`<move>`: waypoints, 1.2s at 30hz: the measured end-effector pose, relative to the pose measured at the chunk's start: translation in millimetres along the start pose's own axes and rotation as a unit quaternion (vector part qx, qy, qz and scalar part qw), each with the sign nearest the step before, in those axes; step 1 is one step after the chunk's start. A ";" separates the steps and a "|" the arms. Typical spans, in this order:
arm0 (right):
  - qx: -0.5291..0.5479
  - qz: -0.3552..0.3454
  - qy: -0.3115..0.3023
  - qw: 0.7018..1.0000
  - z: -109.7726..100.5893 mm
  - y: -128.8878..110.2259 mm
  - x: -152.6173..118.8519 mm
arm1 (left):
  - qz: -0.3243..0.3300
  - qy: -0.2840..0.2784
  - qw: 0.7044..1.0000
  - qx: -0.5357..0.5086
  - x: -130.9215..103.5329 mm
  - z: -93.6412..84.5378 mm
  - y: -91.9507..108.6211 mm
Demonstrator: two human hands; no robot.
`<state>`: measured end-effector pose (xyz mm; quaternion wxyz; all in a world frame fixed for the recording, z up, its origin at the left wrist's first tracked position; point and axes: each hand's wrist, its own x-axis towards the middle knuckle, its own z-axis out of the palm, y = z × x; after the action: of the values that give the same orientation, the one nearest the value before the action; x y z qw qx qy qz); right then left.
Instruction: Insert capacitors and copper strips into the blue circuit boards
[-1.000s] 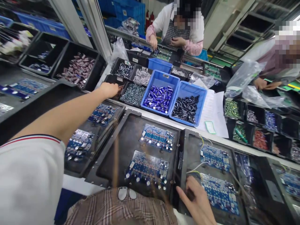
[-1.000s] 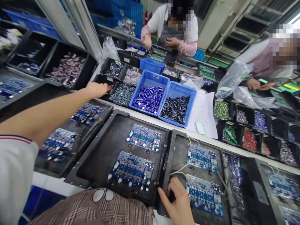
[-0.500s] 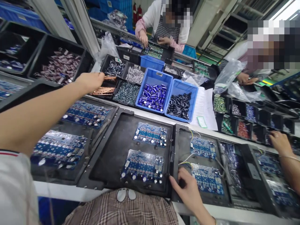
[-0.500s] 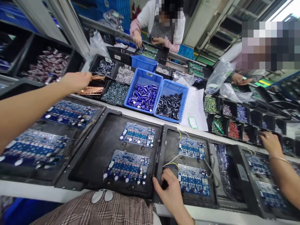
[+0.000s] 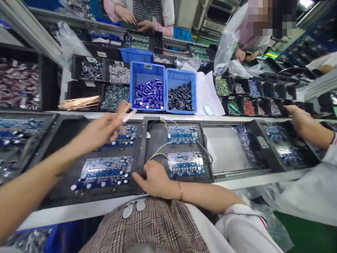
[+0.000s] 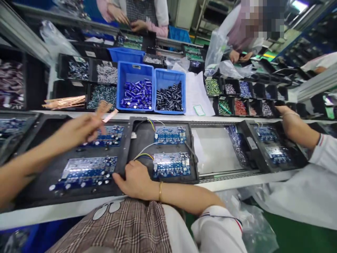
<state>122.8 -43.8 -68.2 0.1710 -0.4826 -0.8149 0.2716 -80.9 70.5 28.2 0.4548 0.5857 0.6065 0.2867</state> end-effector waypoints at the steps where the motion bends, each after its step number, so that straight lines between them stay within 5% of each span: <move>1: 0.005 -0.013 -0.018 1.000 7.2 -8.9 9.2 | -0.003 -0.036 0.999 -0.026 -13.4 16.5 0.6; 4: 0.054 -0.073 -0.102 0.991 13.7 -31.0 32.6 | -0.015 -0.082 0.992 -0.099 -48.1 47.9 -1.9; 7: 0.147 -0.128 -0.133 0.972 -6.9 -35.6 39.7 | -0.027 -0.061 0.984 -0.166 -74.6 56.9 -7.6; 11: 0.286 -0.034 0.012 0.958 -47.8 -15.9 21.4 | -0.036 0.003 0.971 -0.237 -100.3 69.7 -15.5; 15: 0.378 0.013 0.109 0.919 -61.6 -0.6 -4.5 | -0.085 -0.024 0.954 -0.288 -112.1 100.4 -19.5; 18: 0.261 0.010 0.192 0.946 -66.7 -1.0 -15.8 | -0.113 -0.079 0.930 -0.340 -113.5 111.5 -18.7; 20: 0.105 -0.061 0.219 0.968 -77.5 -2.7 -18.2 | -0.139 -0.143 0.904 -0.379 -111.7 105.2 -17.3; 24: -0.108 -0.284 0.126 0.944 -110.1 7.0 -4.5 | -0.197 -0.251 0.865 -0.388 -101.1 72.3 -18.4; 29: -0.189 -0.171 0.122 0.959 -118.3 53.0 53.6 | -0.169 0.006 0.946 -0.276 -76.1 40.1 -29.8; 36: -0.188 -0.155 0.029 0.969 -77.9 90.2 106.3 | -0.194 0.058 0.927 -0.315 -59.4 41.1 -42.2</move>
<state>177.0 106.2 -59.4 0.1408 -0.3818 -0.9108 0.0696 -69.3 -1.1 -13.5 0.6267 0.2654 0.6121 0.4026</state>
